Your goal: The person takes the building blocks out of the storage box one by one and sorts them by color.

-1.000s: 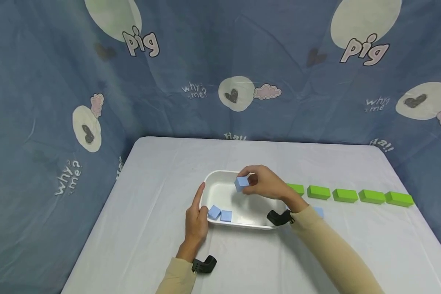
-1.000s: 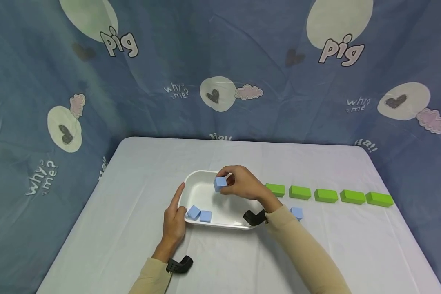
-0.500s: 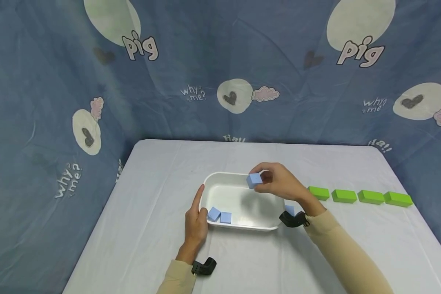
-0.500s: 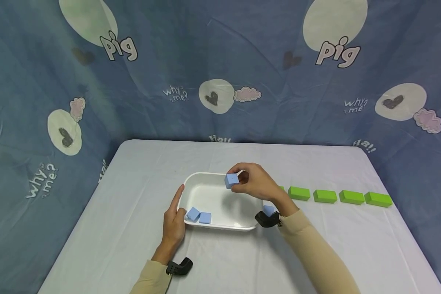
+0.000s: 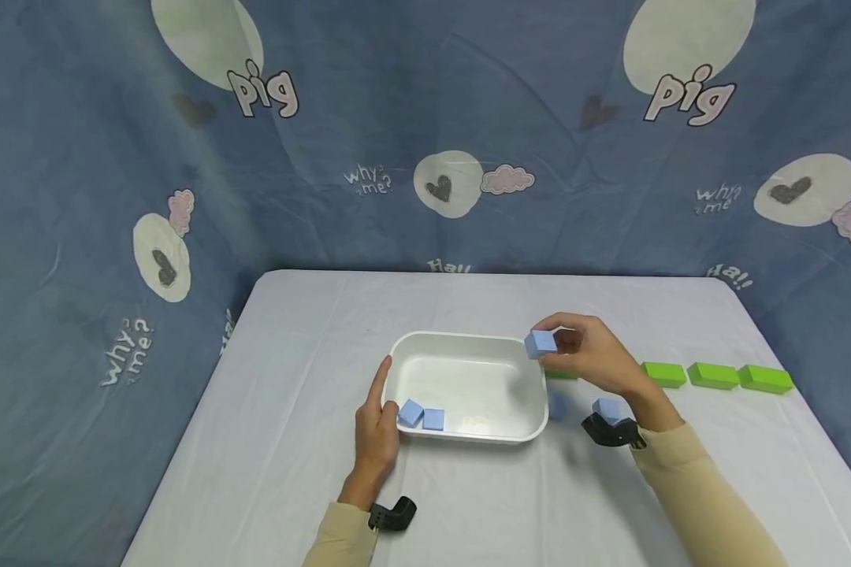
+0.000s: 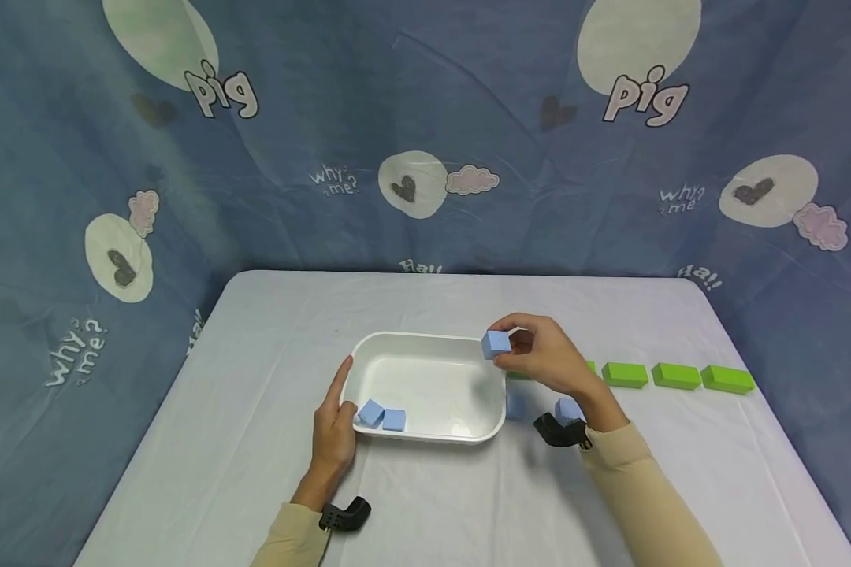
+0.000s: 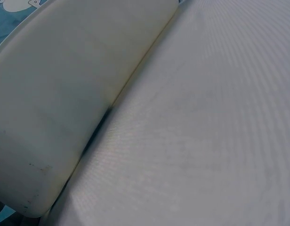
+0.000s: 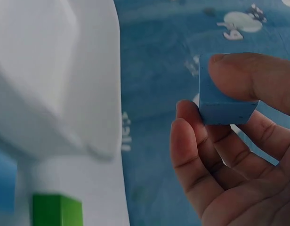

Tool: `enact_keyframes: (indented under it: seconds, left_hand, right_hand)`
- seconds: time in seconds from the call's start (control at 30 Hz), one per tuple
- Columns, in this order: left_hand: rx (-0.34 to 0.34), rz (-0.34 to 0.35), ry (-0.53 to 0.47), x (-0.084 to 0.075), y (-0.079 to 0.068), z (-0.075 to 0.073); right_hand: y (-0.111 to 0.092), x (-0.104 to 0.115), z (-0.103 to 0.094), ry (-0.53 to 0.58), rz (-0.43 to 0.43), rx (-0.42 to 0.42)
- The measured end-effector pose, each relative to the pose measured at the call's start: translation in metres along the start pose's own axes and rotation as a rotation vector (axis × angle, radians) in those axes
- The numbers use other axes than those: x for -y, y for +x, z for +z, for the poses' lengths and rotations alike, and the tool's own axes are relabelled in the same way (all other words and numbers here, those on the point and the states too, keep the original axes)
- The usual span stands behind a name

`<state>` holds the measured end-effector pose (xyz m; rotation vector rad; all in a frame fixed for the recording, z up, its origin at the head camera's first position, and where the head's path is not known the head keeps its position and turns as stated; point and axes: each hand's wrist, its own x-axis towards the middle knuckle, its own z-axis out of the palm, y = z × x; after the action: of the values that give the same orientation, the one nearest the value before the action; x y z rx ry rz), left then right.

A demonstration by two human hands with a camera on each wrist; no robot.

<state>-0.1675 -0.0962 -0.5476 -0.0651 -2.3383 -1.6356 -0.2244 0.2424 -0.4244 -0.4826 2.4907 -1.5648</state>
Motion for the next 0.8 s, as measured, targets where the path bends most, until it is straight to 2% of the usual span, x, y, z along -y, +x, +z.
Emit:
enact_keyframes:
  seconds: [0.17,0.43,0.67,0.8]
  left_hand:
    - [0.001,-0.008,-0.006,0.000,0.000,0.000]
    - [-0.007,0.001,-0.001,-0.001,-0.001,0.001]
    - [0.006,-0.017,-0.004,-0.001,-0.001,0.001]
    - [0.002,-0.011,0.008,-0.002,0.000,0.001]
  right_hand:
    - [-0.014,-0.008,-0.016,-0.026,0.027,-0.039]
    - [-0.039,-0.022,-0.037,-0.003,0.015,-0.080]
    - [-0.060,-0.034,-0.053,-0.101,0.031,-0.124]
    - [-0.072,-0.042,-0.064,-0.119,0.033,-0.142]
